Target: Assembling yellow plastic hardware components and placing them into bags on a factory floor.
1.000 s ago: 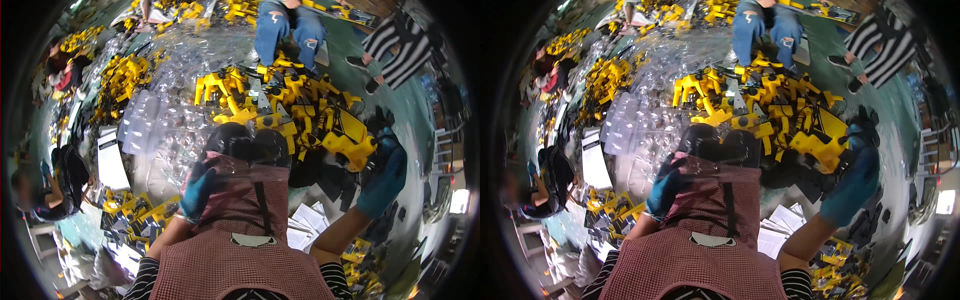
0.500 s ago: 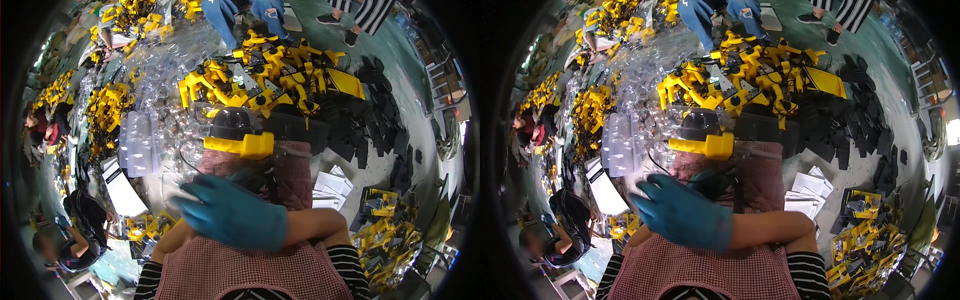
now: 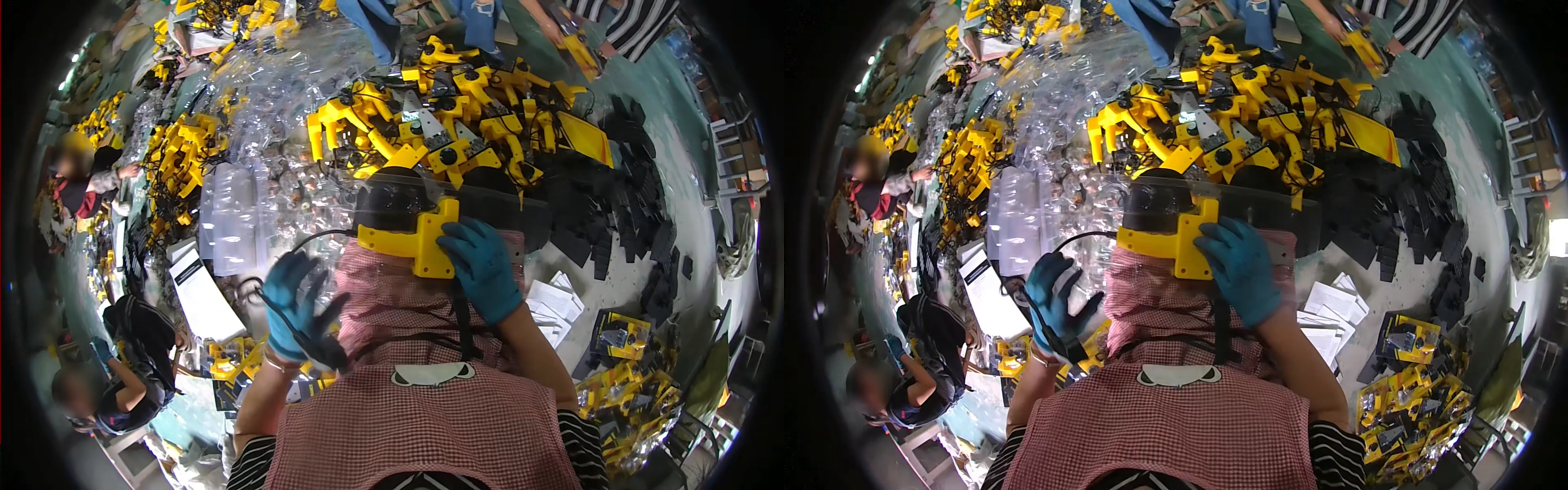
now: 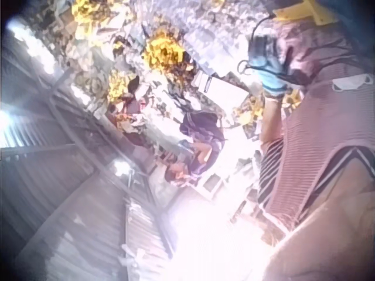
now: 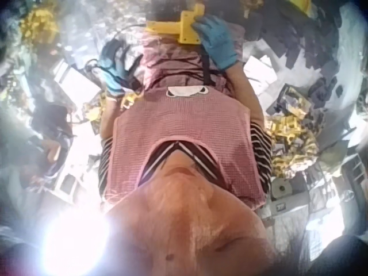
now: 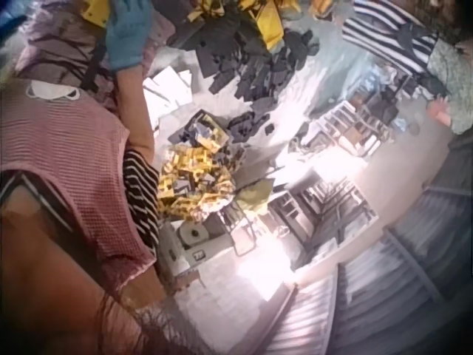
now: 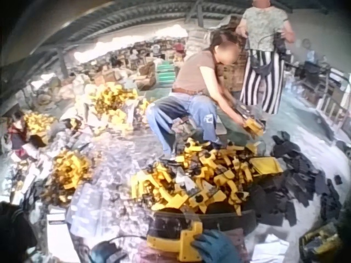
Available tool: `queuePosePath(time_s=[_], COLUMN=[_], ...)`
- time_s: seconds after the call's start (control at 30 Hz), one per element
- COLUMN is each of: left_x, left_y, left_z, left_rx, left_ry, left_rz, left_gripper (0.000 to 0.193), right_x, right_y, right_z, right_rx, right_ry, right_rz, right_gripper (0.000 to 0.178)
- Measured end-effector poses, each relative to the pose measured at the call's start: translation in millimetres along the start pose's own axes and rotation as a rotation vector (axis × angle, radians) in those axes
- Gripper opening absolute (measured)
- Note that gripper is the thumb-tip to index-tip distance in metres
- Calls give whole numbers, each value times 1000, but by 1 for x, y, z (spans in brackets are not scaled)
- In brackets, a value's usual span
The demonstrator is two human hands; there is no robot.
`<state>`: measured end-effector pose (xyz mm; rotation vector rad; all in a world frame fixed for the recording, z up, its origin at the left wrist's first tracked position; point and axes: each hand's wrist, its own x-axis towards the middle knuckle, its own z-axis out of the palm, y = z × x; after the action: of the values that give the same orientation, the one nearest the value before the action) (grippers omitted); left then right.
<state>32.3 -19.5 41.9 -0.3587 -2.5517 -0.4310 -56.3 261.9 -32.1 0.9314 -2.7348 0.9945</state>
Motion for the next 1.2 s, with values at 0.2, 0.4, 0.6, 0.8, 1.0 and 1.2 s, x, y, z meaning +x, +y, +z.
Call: queuePosePath(time_s=[0.2, 0.4, 0.6, 0.8, 1.0, 1.2], left_x=[-57, 17, 38, 29, 27, 25], left_y=[-78, -67, 17, 31, 18, 5], left_z=[36, 59, 69, 84, 82, 65], left_rx=[-777, -998, -776, -796, -1203, -1217], left_ry=[-660, 190, -283, -503, -683, -875], left_rz=[-1307, -283, -513, -496, -541, -664], left_gripper=[43, 64, 20, 21, 28, 34], right_x=[-1, -5, 10, 16, 24, 27], right_y=[-9, -9, -35, -55, -50, -59], right_z=[-1, -1, -10, -16, -40, -46], right_rx=[-44, -114, -13, -96, 26, -120], right_ry=[23, -32, 58, 270, -181, -218], right_rz=[-17, 2, -28, -111, -582, -580], right_gripper=[26, 34, 42, 46, 27, 25])
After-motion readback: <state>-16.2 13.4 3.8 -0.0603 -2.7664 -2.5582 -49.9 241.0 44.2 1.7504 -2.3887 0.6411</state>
